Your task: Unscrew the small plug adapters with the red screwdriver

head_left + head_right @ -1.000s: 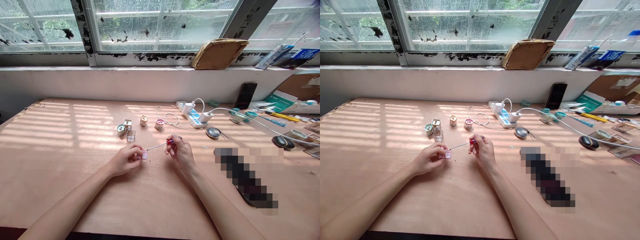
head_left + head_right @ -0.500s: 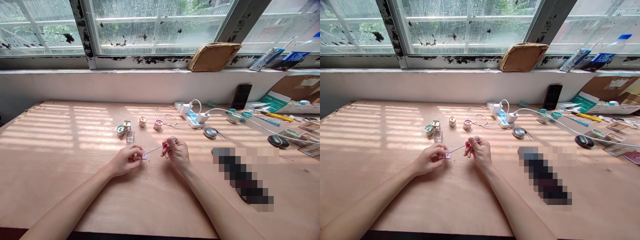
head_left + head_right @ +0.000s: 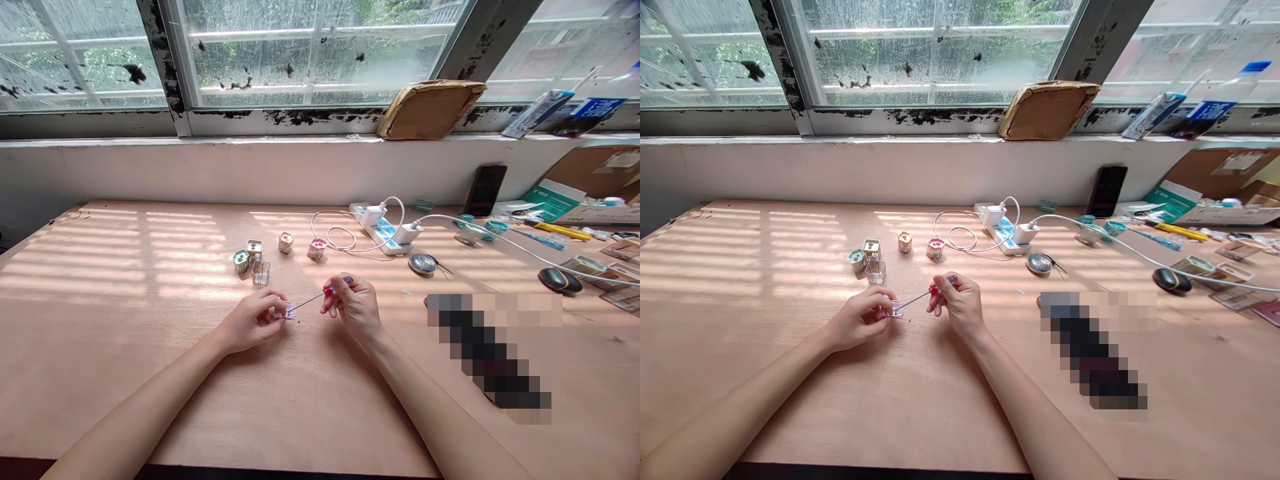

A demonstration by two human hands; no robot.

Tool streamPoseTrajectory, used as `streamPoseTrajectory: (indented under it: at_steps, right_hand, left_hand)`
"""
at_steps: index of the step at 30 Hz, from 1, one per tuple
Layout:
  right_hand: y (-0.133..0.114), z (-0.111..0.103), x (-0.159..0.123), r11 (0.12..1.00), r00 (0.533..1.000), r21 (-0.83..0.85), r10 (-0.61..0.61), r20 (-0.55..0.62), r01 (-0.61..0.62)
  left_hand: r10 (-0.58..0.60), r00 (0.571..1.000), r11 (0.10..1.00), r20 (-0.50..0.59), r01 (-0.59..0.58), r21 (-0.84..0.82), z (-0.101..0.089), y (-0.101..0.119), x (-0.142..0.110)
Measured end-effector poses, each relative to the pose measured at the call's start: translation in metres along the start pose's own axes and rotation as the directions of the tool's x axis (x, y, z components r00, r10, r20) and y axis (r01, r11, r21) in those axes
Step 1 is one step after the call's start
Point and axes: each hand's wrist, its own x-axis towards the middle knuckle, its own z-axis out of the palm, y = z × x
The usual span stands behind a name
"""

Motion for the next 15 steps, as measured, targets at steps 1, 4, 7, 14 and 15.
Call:
streamPoseTrajectory:
  at_steps: [1, 4, 7, 14, 15]
  right_hand:
    - [0.0, -0.0001, 0.0, 1.0, 1.0, -0.004, 0.0, 0.003, 0.0]
    - [-0.0001, -0.0003, -0.0004, 1.0, 1.0, -0.007, -0.001, 0.01, 0.001]
    - [-0.0005, -0.0001, -0.0008, 1.0, 1.0, -0.01, -0.01, 0.011, 0.01]
    - [-0.0004, 0.0, -0.0006, 1.0, 1.0, -0.021, -0.012, 0.01, 0.012]
    - [-0.0003, -0.0001, -0.0005, 1.0, 1.0, -0.018, -0.013, 0.009, 0.013]
  left_hand:
    - [-0.001, 1.0, 1.0, 0.001, 0.001, 0.001, -0.0002, 0.0001, 0.0001]
    - [-0.001, 1.0, 1.0, 0.0, 0.001, 0.002, -0.0005, 0.0003, 0.0]
    - [0.004, 1.0, 1.0, 0.0, -0.004, 0.004, 0.0, 0.0001, -0.0003]
    - [-0.016, 1.0, 0.999, -0.013, 0.015, -0.03, 0.0016, -0.0005, -0.0016]
    - [-0.019, 1.0, 0.999, -0.012, 0.018, -0.036, 0.0016, -0.0004, -0.0017]
